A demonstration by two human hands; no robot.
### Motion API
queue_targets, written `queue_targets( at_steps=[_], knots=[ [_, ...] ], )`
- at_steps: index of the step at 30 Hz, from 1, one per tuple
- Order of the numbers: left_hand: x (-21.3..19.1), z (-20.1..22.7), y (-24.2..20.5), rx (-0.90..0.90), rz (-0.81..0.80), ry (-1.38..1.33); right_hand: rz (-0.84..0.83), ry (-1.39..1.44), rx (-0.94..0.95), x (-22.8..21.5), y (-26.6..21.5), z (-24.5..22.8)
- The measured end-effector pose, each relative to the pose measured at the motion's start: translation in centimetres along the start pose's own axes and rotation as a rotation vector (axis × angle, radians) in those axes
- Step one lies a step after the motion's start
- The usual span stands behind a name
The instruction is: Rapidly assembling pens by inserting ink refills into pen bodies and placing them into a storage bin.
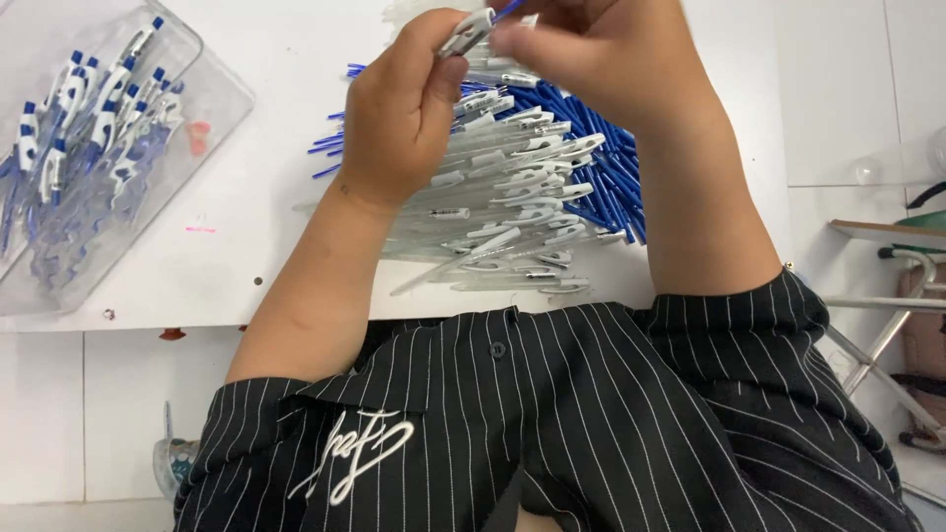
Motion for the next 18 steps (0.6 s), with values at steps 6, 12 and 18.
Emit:
queue_targets(
  at_steps=[6,12,18],
  knots=[
    [0.3,-0.2,0.0,0.001,-0.035,0.117,0.035,-0.664,0.389,-1.0,-0.9,9.8],
    [1.3,-0.9,-0.6,0.020,-0.103,0.208,-0.119,-0.881,0.439,0.7,-1.4,14.8],
    [0.6,-0.6,-0.1,-0.006,-0.069,0.127,0.024,-0.328,0.416,-2.1,-1.9,8.5]
  ],
)
Point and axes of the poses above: each hand's wrist, its own y-axis towards the middle knuckle, its own x-axis out of the palm, z = x × y, the point moved 9 cm from there along y, towards the middle knuckle, and after that the axes turned 11 degrees about x, right-handed, at the moved point
